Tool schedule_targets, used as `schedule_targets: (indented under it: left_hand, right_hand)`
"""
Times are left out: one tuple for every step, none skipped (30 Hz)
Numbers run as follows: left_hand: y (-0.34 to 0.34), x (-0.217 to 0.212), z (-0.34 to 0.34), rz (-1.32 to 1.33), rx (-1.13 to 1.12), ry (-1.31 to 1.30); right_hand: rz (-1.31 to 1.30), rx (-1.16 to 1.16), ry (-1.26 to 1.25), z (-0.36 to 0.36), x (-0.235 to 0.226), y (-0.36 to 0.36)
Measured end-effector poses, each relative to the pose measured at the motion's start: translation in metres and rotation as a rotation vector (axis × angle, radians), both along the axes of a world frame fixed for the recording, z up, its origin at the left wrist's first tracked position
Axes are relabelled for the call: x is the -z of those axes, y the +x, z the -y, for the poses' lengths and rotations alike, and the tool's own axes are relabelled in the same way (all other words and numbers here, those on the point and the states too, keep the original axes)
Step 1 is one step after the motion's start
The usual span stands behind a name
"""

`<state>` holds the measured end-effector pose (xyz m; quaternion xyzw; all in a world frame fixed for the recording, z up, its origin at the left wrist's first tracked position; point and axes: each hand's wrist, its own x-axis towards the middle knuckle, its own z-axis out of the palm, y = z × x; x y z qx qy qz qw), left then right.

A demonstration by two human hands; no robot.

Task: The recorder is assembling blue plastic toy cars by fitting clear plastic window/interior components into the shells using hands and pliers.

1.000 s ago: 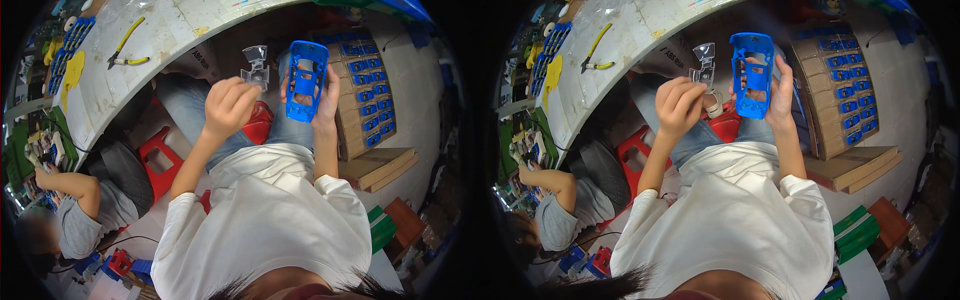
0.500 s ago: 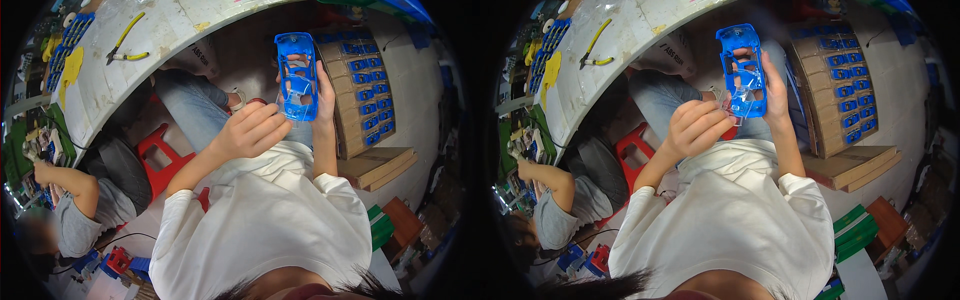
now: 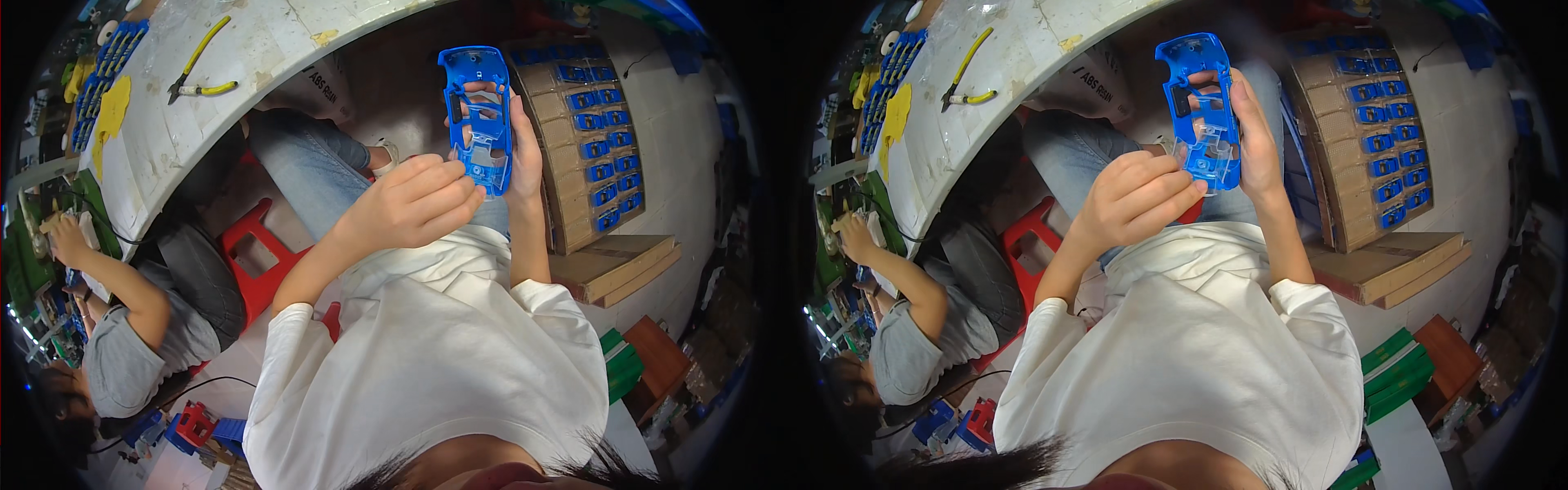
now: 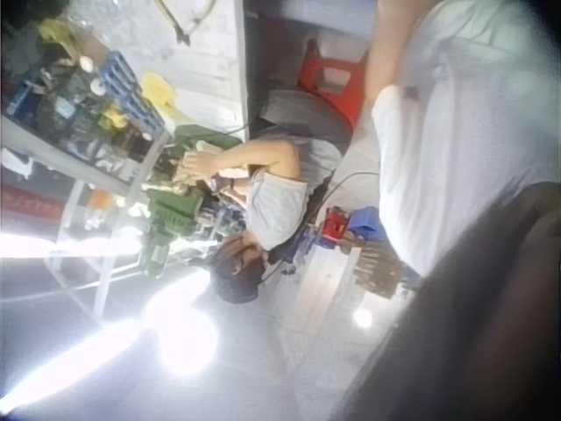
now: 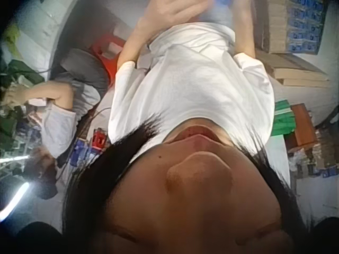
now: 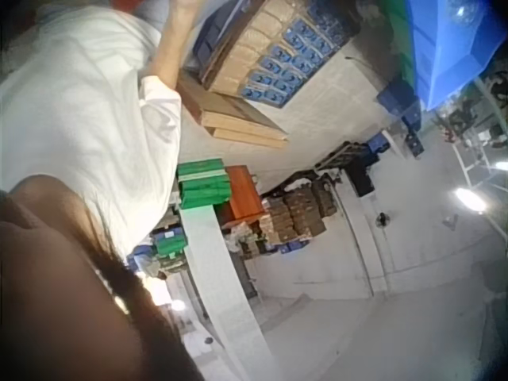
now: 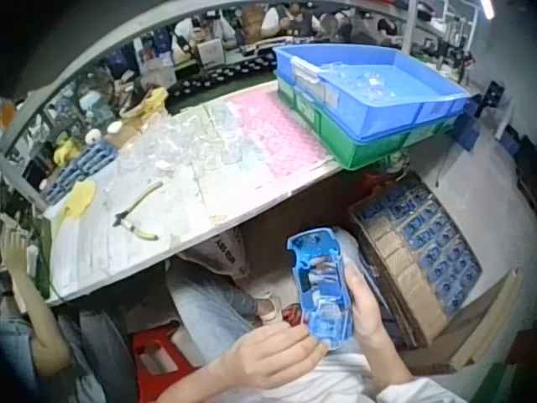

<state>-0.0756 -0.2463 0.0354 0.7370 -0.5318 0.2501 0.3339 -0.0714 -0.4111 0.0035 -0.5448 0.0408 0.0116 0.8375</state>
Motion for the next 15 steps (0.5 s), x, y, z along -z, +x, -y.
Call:
schedule_targets:
  left_hand:
    - [0.0012,0.0003,-0.0001,-0.003,-0.005,-0.016]
    - [0.0022,0.0006,-0.0004,-0.006,-0.009,-0.031]
    - [0.0031,0.0012,-0.0012,-0.007,-0.008,-0.031]
    - [0.004,0.0019,-0.0024,0.005,-0.034,-0.049]
    - [0.0046,0.0026,-0.0029,0.018,-0.061,-0.066]
    - [0.0045,0.003,-0.0026,0.016,-0.061,-0.066]
    - [0.0043,0.0034,-0.0021,0.015,-0.057,-0.071]
    - [0.0041,0.004,-0.0014,0.014,-0.053,-0.075]
    - [0.0044,0.0047,-0.0004,0.013,-0.054,-0.075]
    - [0.0051,0.0058,0.0009,-0.003,-0.034,-0.084]
    - [0.0058,0.0065,0.0014,-0.02,-0.015,-0.092]
    - [0.0066,0.0074,0.0014,-0.021,-0.014,-0.093]
    - [0.0073,0.0082,0.001,-0.032,-0.002,-0.089]
    - [0.0078,0.0088,0.0005,-0.043,0.009,-0.086]
    - [0.0079,0.009,-0.0001,-0.044,0.01,-0.086]
  right_hand:
    - [0.004,-0.004,-0.016,-0.0005,-0.0019,-0.0003]
    - [0.008,-0.007,-0.032,-0.0008,-0.003,-0.0007]
    - [0.007,-0.006,-0.031,-0.0007,-0.0027,-0.0013]
    - [0.003,-0.009,-0.011,-0.0006,-0.0023,-0.0018]
    - [-0.001,-0.012,0.01,-0.0005,-0.0019,-0.0022]
    - [-0.002,-0.012,0.01,-0.0006,-0.0018,-0.0025]
    - [-0.001,-0.012,-0.009,-0.0008,-0.0019,-0.0027]
    - [0.001,-0.013,-0.028,-0.001,-0.0021,-0.0029]
    - [0.0,-0.014,-0.028,-0.0013,-0.0026,-0.003]
    - [0.003,-0.01,-0.026,-0.0017,-0.0032,-0.0033]
    - [0.005,-0.007,-0.025,-0.002,-0.0038,-0.0034]
    - [0.004,-0.006,-0.025,-0.0011,-0.0038,-0.0034]
    - [0.014,-0.03,-0.007,0.0002,-0.0037,-0.0036]
    - [0.025,-0.054,0.011,0.001,-0.0035,-0.0037]
    - [0.023,-0.054,0.011,0.0009,-0.0033,-0.0041]
